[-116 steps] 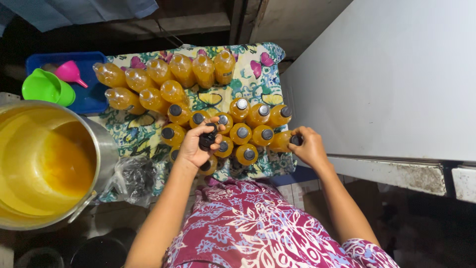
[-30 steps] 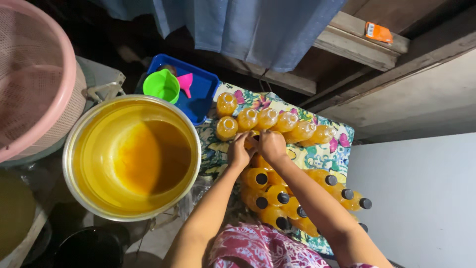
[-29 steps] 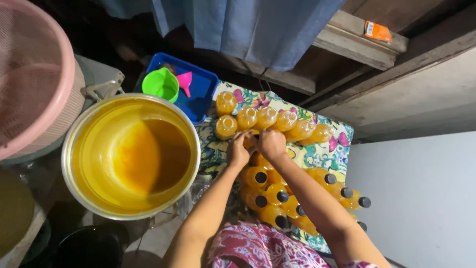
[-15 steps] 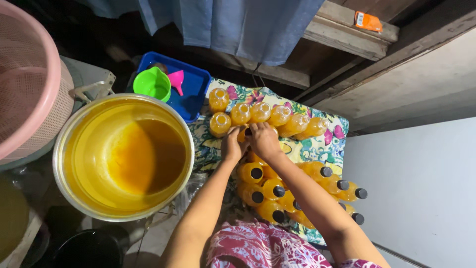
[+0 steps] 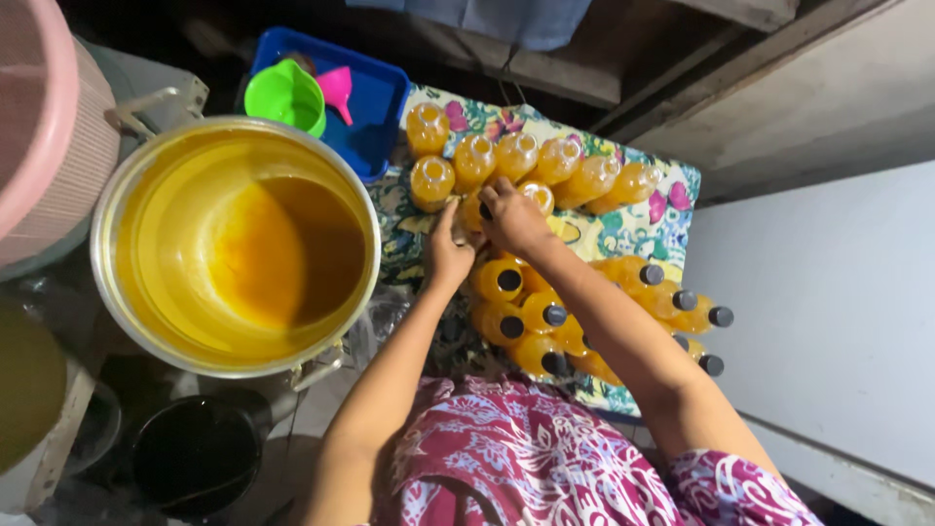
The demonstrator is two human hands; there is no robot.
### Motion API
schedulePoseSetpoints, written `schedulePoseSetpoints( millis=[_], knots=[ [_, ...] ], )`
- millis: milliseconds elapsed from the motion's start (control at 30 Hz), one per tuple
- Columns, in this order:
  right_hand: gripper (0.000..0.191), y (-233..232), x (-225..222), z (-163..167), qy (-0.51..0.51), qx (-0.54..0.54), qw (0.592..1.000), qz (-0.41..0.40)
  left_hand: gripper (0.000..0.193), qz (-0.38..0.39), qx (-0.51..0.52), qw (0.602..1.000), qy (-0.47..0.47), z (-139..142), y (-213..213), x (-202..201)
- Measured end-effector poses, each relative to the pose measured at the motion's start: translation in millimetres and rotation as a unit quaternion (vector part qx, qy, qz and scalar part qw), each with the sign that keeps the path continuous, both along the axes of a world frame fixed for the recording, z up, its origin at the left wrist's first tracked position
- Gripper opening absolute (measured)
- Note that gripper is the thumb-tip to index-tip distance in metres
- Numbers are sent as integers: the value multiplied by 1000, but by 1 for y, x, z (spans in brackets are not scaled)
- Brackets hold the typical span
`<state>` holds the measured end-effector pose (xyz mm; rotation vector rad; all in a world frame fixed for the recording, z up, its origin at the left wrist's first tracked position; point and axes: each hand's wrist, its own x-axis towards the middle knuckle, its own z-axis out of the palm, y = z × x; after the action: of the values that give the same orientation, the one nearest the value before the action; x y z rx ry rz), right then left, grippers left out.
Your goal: The person screws black caps onto many plastic bottles filled with orange liquid. The person then places several capped bottles into a clear plastic bag.
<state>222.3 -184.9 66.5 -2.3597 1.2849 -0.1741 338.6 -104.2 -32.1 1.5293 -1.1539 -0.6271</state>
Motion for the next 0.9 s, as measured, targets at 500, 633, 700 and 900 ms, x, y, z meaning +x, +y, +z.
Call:
schedulePoseSetpoints(
  millis=[500, 633, 700, 900],
  knots=[
    [43, 68, -91, 177, -115, -59, 992, -1, 27, -100, 13, 994, 46, -2, 92, 15],
    [37, 117, -119, 210, -116, -57, 988, -86, 26, -154, 67, 984, 55, 24, 92, 4],
    [37, 137, -135, 222, -106, -60, 985, -121, 26, -164, 42, 985, 45, 37, 90, -3],
    [36, 201, -183, 234, -119, -49, 969, -213, 23, -179, 102, 958, 201, 63, 102, -33]
  ],
)
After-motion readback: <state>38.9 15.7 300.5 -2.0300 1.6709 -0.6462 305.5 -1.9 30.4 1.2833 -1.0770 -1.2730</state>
